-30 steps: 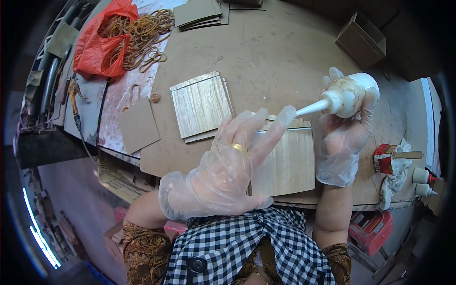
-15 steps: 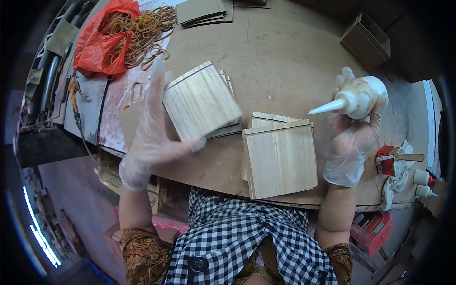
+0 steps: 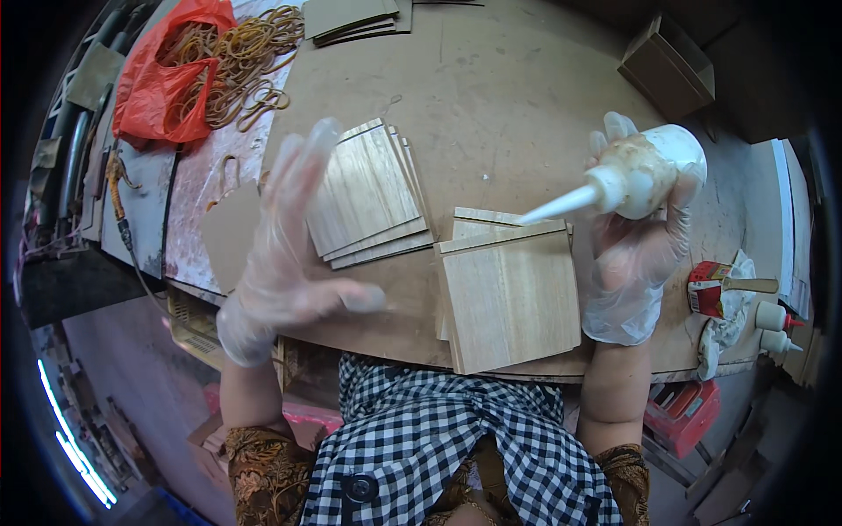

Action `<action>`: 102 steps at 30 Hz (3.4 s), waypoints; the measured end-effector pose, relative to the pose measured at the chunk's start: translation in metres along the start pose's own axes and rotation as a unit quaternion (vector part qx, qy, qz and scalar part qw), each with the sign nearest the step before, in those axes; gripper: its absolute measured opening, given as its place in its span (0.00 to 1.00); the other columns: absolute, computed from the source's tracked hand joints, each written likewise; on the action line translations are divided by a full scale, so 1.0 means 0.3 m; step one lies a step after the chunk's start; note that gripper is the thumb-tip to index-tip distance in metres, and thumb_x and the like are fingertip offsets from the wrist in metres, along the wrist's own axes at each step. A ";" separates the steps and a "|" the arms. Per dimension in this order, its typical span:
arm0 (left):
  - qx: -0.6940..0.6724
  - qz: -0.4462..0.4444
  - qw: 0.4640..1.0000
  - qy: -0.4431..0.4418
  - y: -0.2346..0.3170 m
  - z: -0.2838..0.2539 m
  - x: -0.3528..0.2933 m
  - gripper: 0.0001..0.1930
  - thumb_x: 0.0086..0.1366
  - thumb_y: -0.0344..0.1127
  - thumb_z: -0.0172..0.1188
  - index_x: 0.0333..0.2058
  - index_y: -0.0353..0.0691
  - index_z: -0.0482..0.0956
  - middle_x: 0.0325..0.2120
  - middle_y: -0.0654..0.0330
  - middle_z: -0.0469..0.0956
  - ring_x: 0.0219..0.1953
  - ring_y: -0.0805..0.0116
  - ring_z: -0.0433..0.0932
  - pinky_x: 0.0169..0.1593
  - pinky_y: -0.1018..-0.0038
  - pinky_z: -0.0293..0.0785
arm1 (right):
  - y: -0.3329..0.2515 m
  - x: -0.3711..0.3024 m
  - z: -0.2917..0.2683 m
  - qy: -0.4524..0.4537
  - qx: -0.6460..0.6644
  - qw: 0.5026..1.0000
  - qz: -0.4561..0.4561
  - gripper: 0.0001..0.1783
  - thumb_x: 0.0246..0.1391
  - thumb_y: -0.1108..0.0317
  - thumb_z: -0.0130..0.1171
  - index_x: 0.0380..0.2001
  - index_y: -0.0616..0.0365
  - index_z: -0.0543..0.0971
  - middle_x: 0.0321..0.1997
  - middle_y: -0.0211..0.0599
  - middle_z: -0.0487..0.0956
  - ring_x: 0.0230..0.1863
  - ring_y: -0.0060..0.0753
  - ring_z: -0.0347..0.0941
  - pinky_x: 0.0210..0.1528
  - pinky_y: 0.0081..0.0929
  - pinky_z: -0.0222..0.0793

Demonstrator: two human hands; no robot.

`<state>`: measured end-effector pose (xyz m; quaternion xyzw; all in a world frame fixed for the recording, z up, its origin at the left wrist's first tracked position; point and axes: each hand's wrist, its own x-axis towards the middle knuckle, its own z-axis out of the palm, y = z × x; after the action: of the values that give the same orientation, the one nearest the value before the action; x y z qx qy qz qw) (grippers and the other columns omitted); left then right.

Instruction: The person assembles small wooden boxes by applying glue to the edges of thin wooden boards and pressing them together. They wipe excess glue from the joints with a cloth and stack the finished boxes on the table.

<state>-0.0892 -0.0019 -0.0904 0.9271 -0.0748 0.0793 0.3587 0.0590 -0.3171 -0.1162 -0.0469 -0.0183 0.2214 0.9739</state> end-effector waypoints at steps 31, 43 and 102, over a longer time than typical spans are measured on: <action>-0.240 0.061 0.969 0.009 0.138 0.290 -0.074 0.72 0.41 0.66 0.73 0.69 0.28 0.37 0.70 0.38 0.44 0.73 0.40 0.41 0.72 0.55 0.39 | 0.229 -0.052 0.142 0.008 -0.510 0.841 -0.179 0.52 0.29 0.39 0.78 0.55 0.53 0.66 0.48 0.30 0.62 0.49 0.34 0.63 0.51 0.32 0.70; -0.233 0.067 0.970 0.008 0.137 0.285 -0.072 0.71 0.40 0.66 0.74 0.69 0.28 0.38 0.70 0.38 0.45 0.72 0.40 0.43 0.72 0.55 0.42 | 0.197 -0.016 0.096 -0.127 -0.477 0.861 -0.125 0.50 0.29 0.41 0.78 0.55 0.51 0.67 0.48 0.29 0.62 0.53 0.34 0.63 0.51 0.36 0.71; -0.054 0.033 0.989 -0.132 0.260 0.175 0.010 0.67 0.38 0.53 0.78 0.69 0.32 0.44 0.69 0.38 0.46 0.70 0.36 0.46 0.71 0.49 0.41 | -0.225 0.004 0.054 0.053 -0.292 0.900 -0.319 0.36 0.57 0.53 0.63 0.62 0.59 0.64 0.63 0.59 0.67 0.62 0.63 0.66 0.59 0.60 0.70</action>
<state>-0.0965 -0.0946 -0.0771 0.9057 -0.1560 -0.0363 0.3925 0.0882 -0.3759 -0.0933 -0.3321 -0.0449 -0.1192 0.9346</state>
